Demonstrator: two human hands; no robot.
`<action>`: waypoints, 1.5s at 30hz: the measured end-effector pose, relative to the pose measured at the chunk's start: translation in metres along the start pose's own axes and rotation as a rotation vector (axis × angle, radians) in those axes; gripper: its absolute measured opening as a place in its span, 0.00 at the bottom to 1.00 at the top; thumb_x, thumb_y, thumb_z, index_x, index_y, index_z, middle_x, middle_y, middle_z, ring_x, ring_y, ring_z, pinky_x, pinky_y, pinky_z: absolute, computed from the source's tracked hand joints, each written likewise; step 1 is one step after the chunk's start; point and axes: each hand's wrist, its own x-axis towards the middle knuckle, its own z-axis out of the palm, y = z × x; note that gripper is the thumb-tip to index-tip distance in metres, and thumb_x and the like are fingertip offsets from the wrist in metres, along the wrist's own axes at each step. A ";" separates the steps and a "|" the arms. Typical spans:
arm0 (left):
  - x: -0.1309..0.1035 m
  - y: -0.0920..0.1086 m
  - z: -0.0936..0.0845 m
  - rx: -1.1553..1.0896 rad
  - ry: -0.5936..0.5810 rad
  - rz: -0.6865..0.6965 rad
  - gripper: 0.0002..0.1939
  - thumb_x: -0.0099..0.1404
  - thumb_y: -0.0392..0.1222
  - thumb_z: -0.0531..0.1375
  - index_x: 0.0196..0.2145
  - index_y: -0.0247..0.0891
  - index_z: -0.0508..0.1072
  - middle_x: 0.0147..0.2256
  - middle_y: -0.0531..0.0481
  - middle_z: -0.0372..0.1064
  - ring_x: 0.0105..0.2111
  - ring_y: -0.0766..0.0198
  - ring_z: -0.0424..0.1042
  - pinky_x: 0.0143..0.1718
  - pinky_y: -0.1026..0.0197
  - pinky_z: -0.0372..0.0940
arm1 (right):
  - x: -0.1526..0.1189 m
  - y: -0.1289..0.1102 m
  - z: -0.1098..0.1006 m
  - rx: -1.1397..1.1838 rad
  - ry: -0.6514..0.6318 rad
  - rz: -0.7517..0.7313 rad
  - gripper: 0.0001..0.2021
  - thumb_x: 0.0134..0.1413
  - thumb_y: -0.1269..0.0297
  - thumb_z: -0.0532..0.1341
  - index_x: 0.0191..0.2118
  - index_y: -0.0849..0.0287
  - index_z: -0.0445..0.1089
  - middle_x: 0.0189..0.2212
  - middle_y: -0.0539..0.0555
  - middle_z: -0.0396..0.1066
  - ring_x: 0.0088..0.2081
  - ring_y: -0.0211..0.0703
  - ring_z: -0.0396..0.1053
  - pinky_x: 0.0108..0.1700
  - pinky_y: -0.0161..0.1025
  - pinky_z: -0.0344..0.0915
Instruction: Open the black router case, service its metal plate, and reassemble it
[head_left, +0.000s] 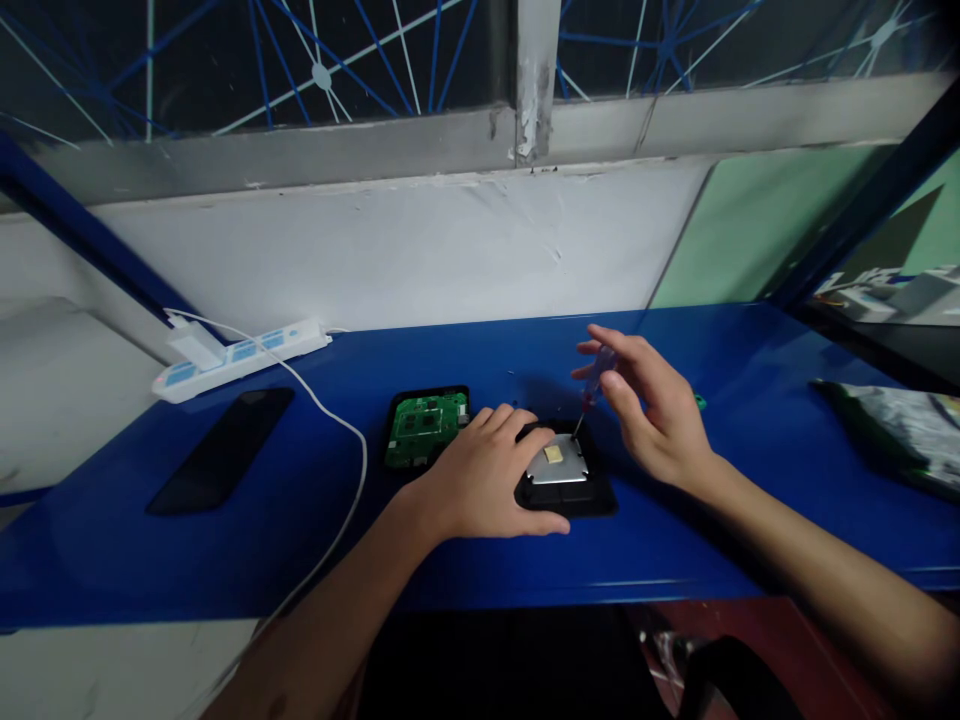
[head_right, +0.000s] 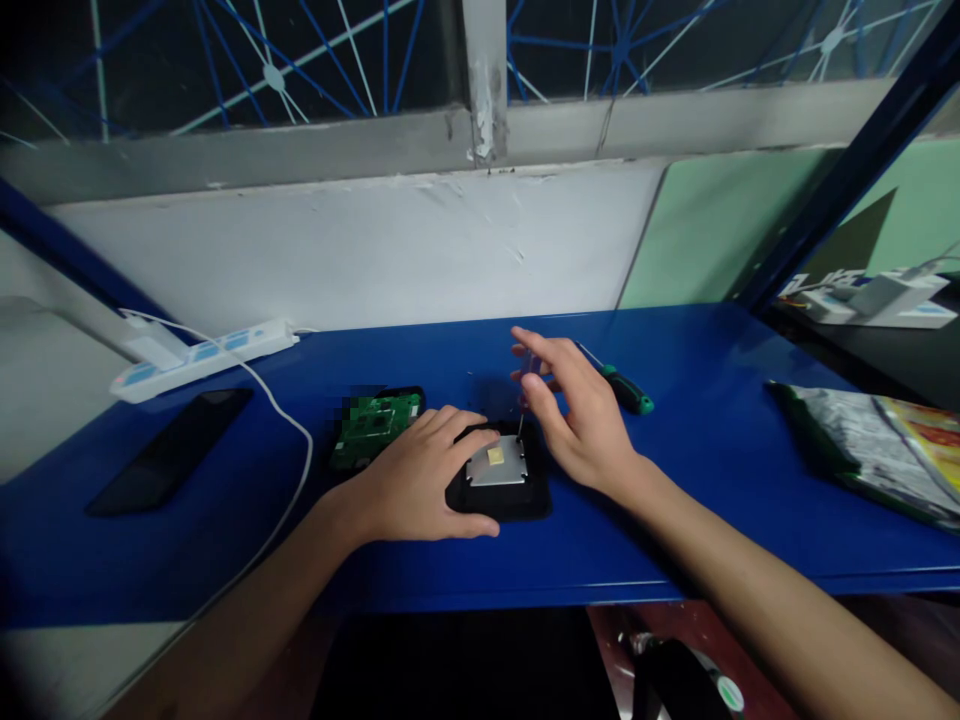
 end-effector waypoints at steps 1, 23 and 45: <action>0.000 0.000 0.000 -0.002 -0.001 0.000 0.43 0.55 0.70 0.64 0.59 0.39 0.67 0.55 0.41 0.65 0.54 0.46 0.63 0.58 0.45 0.58 | 0.000 0.000 0.000 0.003 0.001 -0.002 0.22 0.68 0.66 0.53 0.65 0.47 0.59 0.52 0.57 0.70 0.43 0.44 0.75 0.44 0.48 0.75; 0.001 -0.001 0.000 -0.010 0.002 0.012 0.43 0.55 0.70 0.65 0.58 0.38 0.67 0.55 0.41 0.65 0.53 0.47 0.64 0.56 0.45 0.60 | 0.000 -0.001 0.000 -0.051 0.047 -0.060 0.25 0.67 0.71 0.52 0.66 0.45 0.58 0.50 0.55 0.71 0.43 0.44 0.75 0.47 0.51 0.73; 0.000 -0.001 -0.001 -0.010 -0.011 0.002 0.43 0.55 0.70 0.64 0.59 0.39 0.66 0.55 0.41 0.64 0.54 0.46 0.64 0.57 0.44 0.59 | 0.001 -0.001 -0.001 -0.077 0.014 -0.044 0.24 0.68 0.66 0.52 0.67 0.47 0.58 0.52 0.57 0.71 0.44 0.46 0.75 0.48 0.52 0.73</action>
